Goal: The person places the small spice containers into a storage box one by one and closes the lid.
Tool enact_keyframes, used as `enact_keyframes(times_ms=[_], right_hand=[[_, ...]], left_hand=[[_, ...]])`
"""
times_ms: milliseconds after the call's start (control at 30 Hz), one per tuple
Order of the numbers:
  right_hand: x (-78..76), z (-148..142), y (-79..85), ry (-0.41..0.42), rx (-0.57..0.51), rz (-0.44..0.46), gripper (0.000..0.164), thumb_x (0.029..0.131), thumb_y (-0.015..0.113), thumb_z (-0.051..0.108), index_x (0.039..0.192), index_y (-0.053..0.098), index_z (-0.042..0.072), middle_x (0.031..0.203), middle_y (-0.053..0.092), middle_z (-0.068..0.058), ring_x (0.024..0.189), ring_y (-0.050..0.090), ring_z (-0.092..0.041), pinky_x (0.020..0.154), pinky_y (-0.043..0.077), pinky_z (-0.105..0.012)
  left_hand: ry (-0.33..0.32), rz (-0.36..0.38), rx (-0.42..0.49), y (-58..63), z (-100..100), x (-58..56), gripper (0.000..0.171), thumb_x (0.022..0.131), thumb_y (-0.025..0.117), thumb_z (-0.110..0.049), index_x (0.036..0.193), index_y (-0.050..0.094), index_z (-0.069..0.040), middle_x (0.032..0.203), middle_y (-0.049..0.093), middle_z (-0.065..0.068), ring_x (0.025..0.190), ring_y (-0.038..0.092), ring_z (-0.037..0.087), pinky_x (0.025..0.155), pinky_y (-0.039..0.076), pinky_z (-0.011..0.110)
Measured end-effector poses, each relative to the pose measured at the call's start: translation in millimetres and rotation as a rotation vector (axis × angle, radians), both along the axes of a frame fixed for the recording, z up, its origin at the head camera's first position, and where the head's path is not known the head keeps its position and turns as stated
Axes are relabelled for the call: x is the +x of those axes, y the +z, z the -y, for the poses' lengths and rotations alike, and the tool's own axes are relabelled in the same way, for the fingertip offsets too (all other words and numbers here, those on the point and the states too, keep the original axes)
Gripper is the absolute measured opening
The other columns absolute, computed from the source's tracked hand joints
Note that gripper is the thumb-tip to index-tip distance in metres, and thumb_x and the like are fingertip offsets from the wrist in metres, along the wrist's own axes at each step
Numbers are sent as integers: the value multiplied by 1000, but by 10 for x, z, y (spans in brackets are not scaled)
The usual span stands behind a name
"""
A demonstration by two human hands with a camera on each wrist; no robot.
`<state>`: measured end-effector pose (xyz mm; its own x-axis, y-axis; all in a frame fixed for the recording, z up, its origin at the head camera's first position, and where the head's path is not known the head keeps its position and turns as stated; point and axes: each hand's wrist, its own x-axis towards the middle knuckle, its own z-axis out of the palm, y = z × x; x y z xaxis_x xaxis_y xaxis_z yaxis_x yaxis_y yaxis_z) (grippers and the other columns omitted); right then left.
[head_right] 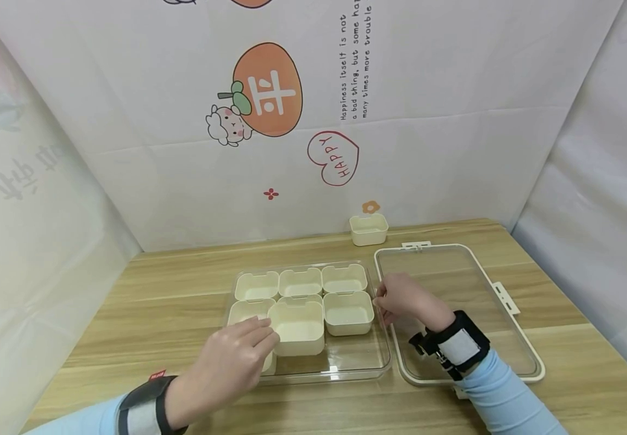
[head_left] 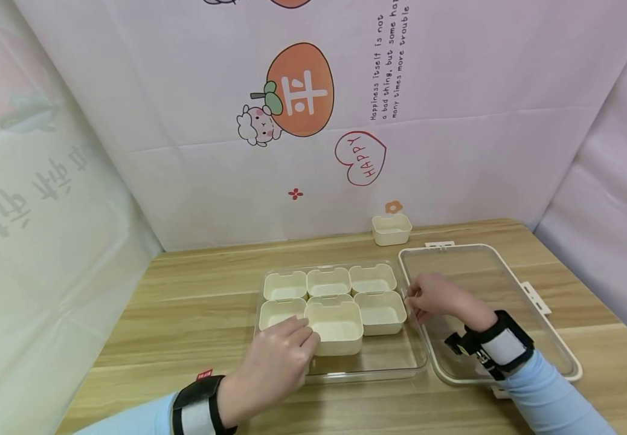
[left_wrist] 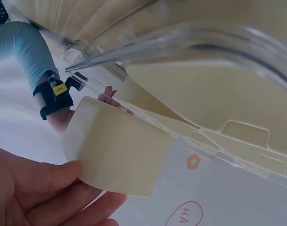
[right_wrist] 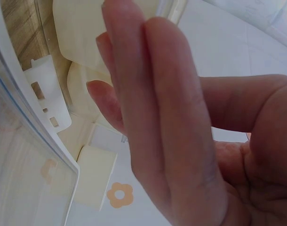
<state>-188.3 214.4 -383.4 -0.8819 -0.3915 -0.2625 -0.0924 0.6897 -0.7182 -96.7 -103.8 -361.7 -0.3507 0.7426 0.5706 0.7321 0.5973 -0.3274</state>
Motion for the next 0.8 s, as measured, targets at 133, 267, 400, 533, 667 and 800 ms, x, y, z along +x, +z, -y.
enact_keyframes(times_ms=[133,267,400,533,667,800], right_hand=[[6,2,11,-1,11,-9,15,89,54,1,87,64,-10,71,68,-15,59,69,-21,56,57,-31],[18,5,22,-1,16,-16,16,89,54,1,88,65,-10,71,68,-12,59,69,-21,56,57,-30],[21,6,20,-3,11,-16,16,89,54,1,87,65,-10,70,68,-12,59,69,-21,56,57,-30],[23,7,20,-3,7,-15,15,89,54,1,87,64,-10,69,68,-13,58,68,-21,56,57,-31],[22,7,22,0,5,-19,15,89,54,1,86,64,-10,69,68,-12,58,68,-20,56,57,-31],[22,8,21,4,5,-24,15,89,54,1,86,64,-10,69,68,-12,58,68,-20,56,57,-30]], left_hand=[[-9,-10,-4,-7,-11,33,16,71,49,-2,63,58,-12,62,59,-5,73,64,10,78,54,24],[-19,-16,-3,-32,-20,62,26,75,37,0,60,55,-13,59,54,-6,67,60,9,77,54,24],[-23,-17,2,-66,-27,72,32,80,31,-2,59,53,-13,58,53,-6,68,60,10,78,54,24],[-28,-18,-18,-91,-30,70,31,80,33,-2,59,53,-13,59,53,-5,72,62,10,81,54,24],[-45,-26,-48,-115,-31,70,29,74,32,0,58,52,-13,56,51,-5,67,57,10,72,52,22],[-51,-17,-72,-144,-29,73,30,69,28,0,57,51,-14,54,47,-6,60,49,9,58,43,22]])
